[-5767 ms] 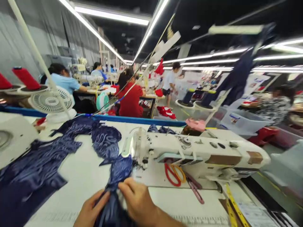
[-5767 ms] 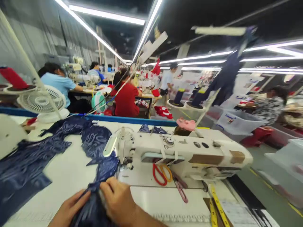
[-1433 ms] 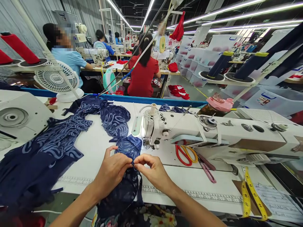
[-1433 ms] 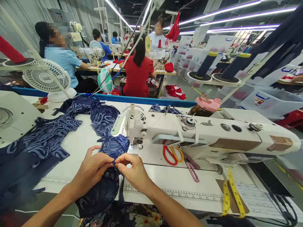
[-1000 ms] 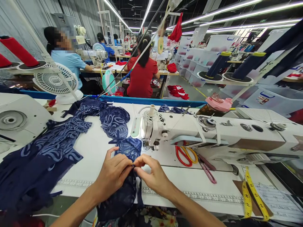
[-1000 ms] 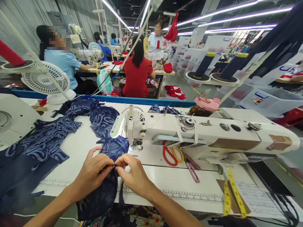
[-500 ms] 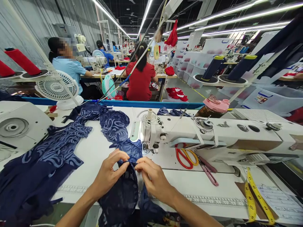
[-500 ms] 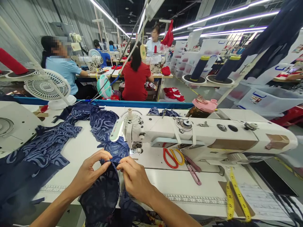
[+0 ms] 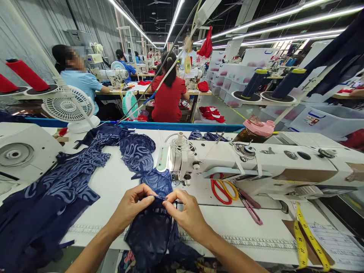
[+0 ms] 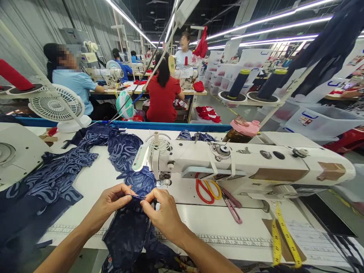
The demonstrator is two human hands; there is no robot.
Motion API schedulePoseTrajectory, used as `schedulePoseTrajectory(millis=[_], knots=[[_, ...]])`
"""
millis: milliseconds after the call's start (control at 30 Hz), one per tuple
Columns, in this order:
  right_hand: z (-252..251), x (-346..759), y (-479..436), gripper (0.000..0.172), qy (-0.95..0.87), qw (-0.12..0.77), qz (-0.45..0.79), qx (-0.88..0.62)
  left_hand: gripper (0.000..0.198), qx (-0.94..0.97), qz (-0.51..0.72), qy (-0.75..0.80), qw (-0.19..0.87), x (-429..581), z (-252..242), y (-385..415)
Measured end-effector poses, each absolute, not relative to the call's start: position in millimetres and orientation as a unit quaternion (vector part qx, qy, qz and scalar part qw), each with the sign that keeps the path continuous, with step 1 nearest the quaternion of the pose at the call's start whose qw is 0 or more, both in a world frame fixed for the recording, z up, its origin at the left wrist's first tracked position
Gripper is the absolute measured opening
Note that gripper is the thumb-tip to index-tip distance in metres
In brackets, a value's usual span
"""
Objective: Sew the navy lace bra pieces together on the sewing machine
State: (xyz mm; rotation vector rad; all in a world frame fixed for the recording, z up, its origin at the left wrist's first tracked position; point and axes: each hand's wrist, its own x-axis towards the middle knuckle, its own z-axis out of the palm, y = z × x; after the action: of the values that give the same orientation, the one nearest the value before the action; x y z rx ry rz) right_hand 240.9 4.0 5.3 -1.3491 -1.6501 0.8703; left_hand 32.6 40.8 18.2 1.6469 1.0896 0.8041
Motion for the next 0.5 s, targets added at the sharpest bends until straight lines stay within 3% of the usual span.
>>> schedulePoseTrajectory(millis=[100,233,367,500], knots=[[6,242,4,0.003,-0.664,0.407,0.331,-0.533,0.019,0.667,0.328,0.438,0.506,33,20,39],[23,244,-4,0.014,-0.754,0.383,0.28,-0.454,0.017,0.684,0.321,0.423,0.5,27,28,24],[49,238,-21,0.013,-0.818,0.322,0.245,-0.408,0.019,0.682,0.295,0.396,0.539,5,29,1],[55,195,-3,0.013,-0.873,0.192,0.147,-0.423,0.028,0.681,0.295,0.428,0.516,-31,28,24]])
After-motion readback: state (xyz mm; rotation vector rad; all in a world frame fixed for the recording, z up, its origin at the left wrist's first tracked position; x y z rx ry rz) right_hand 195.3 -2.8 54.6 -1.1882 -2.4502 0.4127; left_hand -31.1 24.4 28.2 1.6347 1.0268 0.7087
